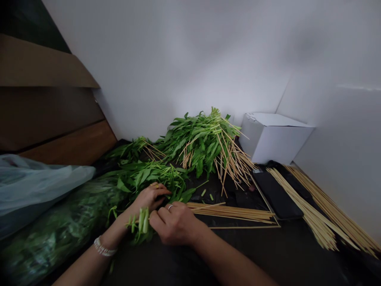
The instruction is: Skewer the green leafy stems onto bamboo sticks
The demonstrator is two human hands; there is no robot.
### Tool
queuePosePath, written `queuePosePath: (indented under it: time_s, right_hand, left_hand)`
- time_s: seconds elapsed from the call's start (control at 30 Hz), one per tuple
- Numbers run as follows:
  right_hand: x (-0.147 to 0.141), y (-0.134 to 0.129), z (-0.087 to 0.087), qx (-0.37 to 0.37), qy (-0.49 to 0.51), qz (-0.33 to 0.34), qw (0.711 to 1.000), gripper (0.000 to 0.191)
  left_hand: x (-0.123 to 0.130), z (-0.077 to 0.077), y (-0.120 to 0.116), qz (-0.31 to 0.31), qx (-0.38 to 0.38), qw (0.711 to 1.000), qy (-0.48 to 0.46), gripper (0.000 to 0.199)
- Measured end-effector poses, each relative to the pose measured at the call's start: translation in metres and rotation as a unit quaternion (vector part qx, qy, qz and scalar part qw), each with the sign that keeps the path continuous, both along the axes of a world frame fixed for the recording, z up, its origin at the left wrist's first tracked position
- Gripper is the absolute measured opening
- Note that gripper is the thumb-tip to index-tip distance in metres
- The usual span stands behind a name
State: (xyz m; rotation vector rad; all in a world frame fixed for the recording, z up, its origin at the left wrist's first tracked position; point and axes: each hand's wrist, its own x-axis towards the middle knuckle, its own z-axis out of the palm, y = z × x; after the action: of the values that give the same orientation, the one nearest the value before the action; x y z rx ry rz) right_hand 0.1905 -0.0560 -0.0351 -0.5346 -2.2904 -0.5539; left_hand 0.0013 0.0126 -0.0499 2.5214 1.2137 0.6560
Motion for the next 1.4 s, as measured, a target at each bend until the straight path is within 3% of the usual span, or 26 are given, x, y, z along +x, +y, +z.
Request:
queuePosePath:
  time_s: [0.1, 0.23, 0.4, 0.5, 0.6, 1.17, 1.3, 1.4]
  right_hand:
    - [0.000, 0.001, 0.001, -0.007, 0.007, -0.005, 1.000, 0.022]
    - [0.004, 0.006, 0.002, -0.027, 0.018, -0.046, 0.998, 0.022]
    - [0.010, 0.017, -0.002, -0.106, 0.040, -0.160, 0.981, 0.020]
    - [0.012, 0.021, -0.004, -0.144, 0.049, -0.209, 0.966, 0.021]
    - [0.013, 0.023, -0.004, -0.155, 0.060, -0.214, 0.963, 0.023]
    - [0.014, 0.024, -0.005, -0.160, 0.072, -0.213, 0.961, 0.026]
    - [0.013, 0.024, -0.006, -0.172, 0.064, -0.223, 0.957, 0.027]
    - [0.013, 0.024, -0.006, -0.191, 0.048, -0.235, 0.952, 0.027]
  left_hand:
    - [0.002, 0.004, 0.000, 0.017, 0.008, 0.999, -0.034, 0.022]
    - [0.003, 0.017, -0.002, 0.076, -0.016, 0.972, -0.220, 0.013]
    - [-0.003, 0.033, -0.004, 0.153, -0.144, 0.859, -0.467, 0.029]
    - [-0.006, 0.035, -0.003, 0.151, -0.207, 0.800, -0.542, 0.039]
    - [-0.005, 0.034, -0.003, 0.143, -0.230, 0.769, -0.579, 0.034]
    - [-0.002, 0.034, -0.006, 0.140, -0.251, 0.765, -0.576, 0.028]
    - [-0.003, 0.033, -0.005, 0.153, -0.237, 0.784, -0.552, 0.028]
    - [-0.005, 0.033, -0.004, 0.170, -0.196, 0.822, -0.507, 0.028]
